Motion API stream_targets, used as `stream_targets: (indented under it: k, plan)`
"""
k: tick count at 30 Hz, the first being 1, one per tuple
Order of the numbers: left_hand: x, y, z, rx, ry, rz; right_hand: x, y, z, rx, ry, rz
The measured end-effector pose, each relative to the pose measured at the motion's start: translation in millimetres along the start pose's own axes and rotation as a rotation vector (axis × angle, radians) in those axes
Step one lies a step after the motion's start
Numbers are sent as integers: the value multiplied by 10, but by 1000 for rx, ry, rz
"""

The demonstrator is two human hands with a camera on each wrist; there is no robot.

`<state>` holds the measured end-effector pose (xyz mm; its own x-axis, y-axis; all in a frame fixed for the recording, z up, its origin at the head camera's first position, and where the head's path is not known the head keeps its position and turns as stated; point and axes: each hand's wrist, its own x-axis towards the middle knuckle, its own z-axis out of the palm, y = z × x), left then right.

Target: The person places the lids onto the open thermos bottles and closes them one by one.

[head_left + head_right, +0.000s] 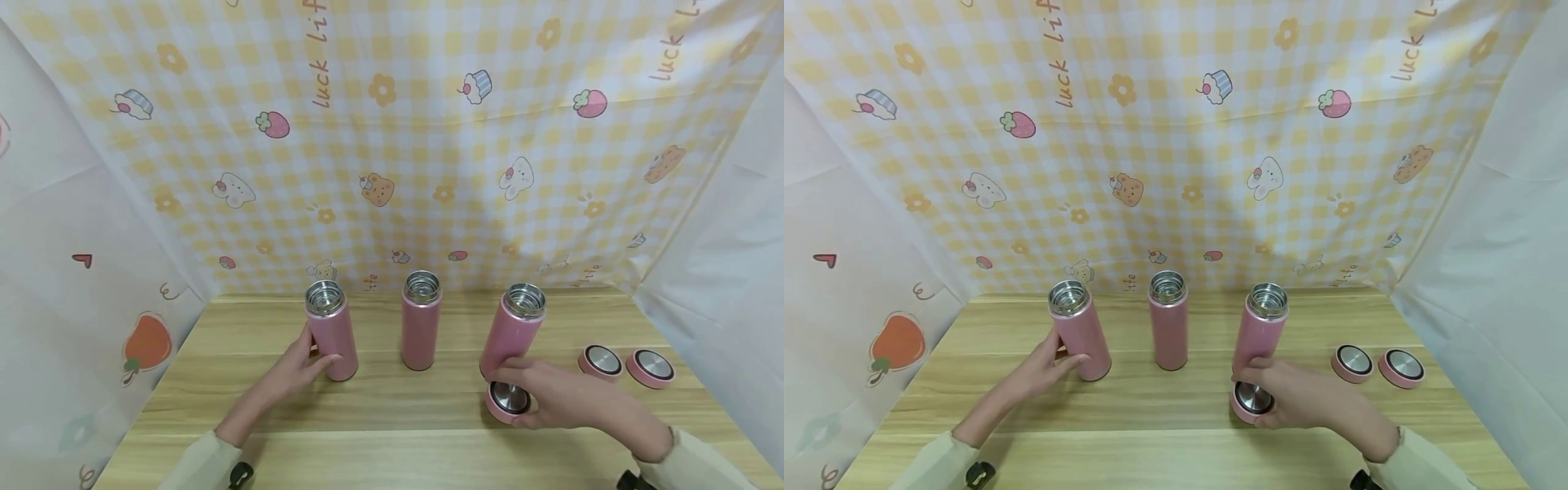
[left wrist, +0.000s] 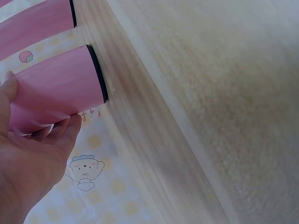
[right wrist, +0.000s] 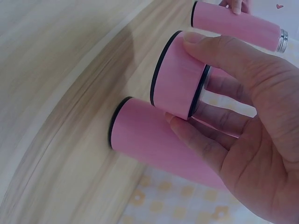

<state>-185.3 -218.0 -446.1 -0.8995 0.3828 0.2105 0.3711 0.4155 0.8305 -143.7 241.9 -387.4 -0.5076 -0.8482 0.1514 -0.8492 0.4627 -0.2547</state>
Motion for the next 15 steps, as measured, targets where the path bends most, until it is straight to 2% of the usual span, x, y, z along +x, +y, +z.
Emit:
stream_targets:
  k: [7,15]
  plan:
    - [-14,31,-8,2,-13,-23,68,-53,-21,7,-31,28]
    - [-2,19,-5,-8,-17,-13,157,-121,-73,-2,-88,73]
